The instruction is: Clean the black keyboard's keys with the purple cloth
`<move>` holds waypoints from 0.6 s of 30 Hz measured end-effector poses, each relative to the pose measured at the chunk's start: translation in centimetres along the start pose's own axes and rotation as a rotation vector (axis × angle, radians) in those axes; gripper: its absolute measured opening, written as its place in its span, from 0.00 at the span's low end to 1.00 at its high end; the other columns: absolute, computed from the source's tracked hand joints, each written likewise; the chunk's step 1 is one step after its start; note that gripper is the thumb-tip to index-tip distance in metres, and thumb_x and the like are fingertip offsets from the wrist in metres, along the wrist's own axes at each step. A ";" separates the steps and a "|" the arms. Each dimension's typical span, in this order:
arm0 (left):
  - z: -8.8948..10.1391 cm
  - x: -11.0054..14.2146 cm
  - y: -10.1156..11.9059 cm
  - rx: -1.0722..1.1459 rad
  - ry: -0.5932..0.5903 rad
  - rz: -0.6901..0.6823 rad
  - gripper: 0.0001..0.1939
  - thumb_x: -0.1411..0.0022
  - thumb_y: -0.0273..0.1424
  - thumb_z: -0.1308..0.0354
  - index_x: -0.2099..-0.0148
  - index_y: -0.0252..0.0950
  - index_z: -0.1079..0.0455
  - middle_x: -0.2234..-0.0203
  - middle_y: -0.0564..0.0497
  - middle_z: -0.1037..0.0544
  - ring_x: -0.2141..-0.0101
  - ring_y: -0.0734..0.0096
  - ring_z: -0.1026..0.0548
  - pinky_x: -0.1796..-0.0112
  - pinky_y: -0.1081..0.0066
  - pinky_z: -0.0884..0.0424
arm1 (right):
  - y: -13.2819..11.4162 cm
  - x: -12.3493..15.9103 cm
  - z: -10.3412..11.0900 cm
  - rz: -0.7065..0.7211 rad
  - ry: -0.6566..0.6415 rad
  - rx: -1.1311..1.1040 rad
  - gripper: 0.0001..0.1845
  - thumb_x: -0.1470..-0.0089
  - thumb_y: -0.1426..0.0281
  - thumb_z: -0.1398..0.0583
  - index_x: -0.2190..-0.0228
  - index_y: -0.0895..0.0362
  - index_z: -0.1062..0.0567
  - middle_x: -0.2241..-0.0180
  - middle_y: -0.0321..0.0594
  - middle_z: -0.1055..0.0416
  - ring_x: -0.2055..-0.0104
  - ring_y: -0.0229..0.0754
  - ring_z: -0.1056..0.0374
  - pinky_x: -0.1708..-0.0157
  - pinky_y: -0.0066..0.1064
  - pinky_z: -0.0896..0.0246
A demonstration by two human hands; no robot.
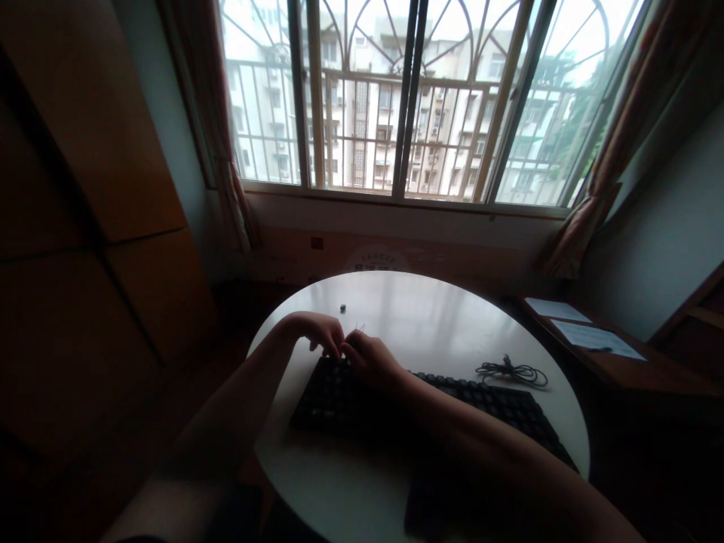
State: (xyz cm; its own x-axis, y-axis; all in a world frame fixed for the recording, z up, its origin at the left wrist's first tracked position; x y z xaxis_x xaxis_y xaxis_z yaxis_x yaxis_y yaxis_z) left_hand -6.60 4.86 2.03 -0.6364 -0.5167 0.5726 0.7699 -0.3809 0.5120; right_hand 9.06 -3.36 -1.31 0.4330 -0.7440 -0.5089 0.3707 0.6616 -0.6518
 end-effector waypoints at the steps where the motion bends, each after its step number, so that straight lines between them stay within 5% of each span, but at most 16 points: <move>1: 0.0 0.1 0.0 0.003 0.001 -0.005 0.19 0.55 0.41 0.33 0.62 0.35 0.23 0.73 0.51 0.22 0.70 0.66 0.24 0.74 0.74 0.29 | 0.2 0.0 0.0 -0.008 0.018 -0.013 0.12 0.38 0.60 0.46 0.66 0.55 0.31 0.75 0.34 0.31 0.74 0.38 0.37 0.71 0.29 0.43; 6: -0.2 0.1 0.3 -0.013 -0.010 -0.030 0.20 0.53 0.39 0.34 0.58 0.35 0.22 0.72 0.50 0.22 0.69 0.65 0.24 0.75 0.75 0.30 | 1.1 -0.2 0.6 -0.134 0.243 -0.143 0.14 0.35 0.58 0.51 0.68 0.53 0.36 0.81 0.28 0.40 0.80 0.37 0.42 0.78 0.27 0.46; 11: -0.4 0.1 0.6 -0.024 -0.013 -0.025 0.20 0.51 0.38 0.36 0.56 0.35 0.22 0.72 0.49 0.21 0.68 0.64 0.24 0.75 0.75 0.30 | 1.0 -0.3 0.5 -0.082 0.171 -0.091 0.14 0.39 0.58 0.46 0.70 0.54 0.34 0.79 0.30 0.39 0.77 0.36 0.43 0.77 0.27 0.46; 18: -0.4 0.2 0.8 -0.014 -0.020 -0.088 0.21 0.51 0.38 0.35 0.53 0.38 0.22 0.69 0.49 0.20 0.66 0.64 0.23 0.77 0.78 0.33 | 1.9 -0.4 0.7 -0.149 0.282 -0.199 0.18 0.39 0.52 0.47 0.71 0.53 0.36 0.82 0.29 0.44 0.80 0.36 0.46 0.82 0.27 0.49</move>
State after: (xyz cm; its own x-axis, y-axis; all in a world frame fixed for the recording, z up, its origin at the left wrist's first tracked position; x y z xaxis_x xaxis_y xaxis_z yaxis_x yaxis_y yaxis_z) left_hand -6.10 4.18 2.25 -0.7025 -0.4656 0.5382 0.7113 -0.4352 0.5520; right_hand 10.19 -1.76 -1.93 0.1325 -0.8453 -0.5176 0.2335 0.5341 -0.8125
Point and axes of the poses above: each hand's wrist, its own x-axis away from the middle knuckle, its own z-axis out of the back of the hand, y = z × x, the point moved 3 cm from there along -x, towards the middle knuckle
